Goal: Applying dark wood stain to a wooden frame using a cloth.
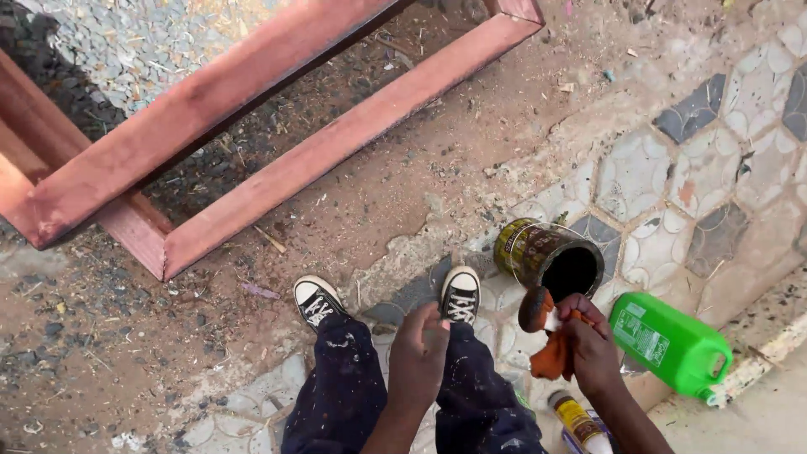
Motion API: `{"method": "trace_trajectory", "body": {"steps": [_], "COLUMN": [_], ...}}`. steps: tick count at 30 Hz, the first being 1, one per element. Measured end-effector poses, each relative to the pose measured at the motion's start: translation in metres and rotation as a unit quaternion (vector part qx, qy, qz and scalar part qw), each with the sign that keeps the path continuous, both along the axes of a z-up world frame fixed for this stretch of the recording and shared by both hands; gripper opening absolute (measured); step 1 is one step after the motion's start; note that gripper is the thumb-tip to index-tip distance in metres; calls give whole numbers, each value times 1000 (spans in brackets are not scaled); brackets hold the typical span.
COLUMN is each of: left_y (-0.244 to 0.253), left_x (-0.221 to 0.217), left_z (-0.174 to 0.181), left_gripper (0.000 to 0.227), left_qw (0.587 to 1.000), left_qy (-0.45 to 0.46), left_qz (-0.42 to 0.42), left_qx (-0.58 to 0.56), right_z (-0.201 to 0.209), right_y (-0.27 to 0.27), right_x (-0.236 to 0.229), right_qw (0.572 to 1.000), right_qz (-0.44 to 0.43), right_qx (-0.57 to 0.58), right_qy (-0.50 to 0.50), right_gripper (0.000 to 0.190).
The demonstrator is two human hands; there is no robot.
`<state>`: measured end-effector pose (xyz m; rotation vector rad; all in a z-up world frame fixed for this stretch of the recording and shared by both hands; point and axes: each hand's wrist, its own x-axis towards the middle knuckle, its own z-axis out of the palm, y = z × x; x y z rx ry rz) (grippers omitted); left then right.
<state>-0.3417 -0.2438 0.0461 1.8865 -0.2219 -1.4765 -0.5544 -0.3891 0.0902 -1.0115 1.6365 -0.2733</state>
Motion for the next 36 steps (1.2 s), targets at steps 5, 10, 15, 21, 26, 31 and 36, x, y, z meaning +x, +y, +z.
{"method": "trace_trajectory", "body": {"steps": [5, 10, 15, 21, 26, 31, 36], "left_y": [-16, -26, -61, -86, -93, -84, -80], "left_x": [-56, -104, -152, -192, -203, -206, -211], "left_z": [-33, -34, -41, -37, -47, -60, -58], "left_gripper": [57, 55, 48, 49, 65, 63, 60], "left_qw": [983, 985, 986, 980, 973, 968, 967], "left_qy": [145, 131, 135, 168, 201, 208, 222], "left_qz": [-59, -83, -71, -108, -115, -134, -114], "left_qx": [99, 70, 67, -18, -20, 26, 42], "right_z": [-47, -68, -81, -118, -159, -218, -312], "right_y": [14, 9, -19, -42, -60, -81, -85], "right_x": [-107, -133, -157, -182, -194, -192, -224], "right_qw": [992, 991, 995, 980, 947, 949, 932], "right_qz": [-51, -67, -95, -6, 89, 112, 116], "right_qx": [112, 84, 35, 18, -72, -75, -3], "right_qy": [30, -86, 3, 198, 301, 286, 342], "right_gripper": [53, 8, 37, 30, 34, 28, 16]}}
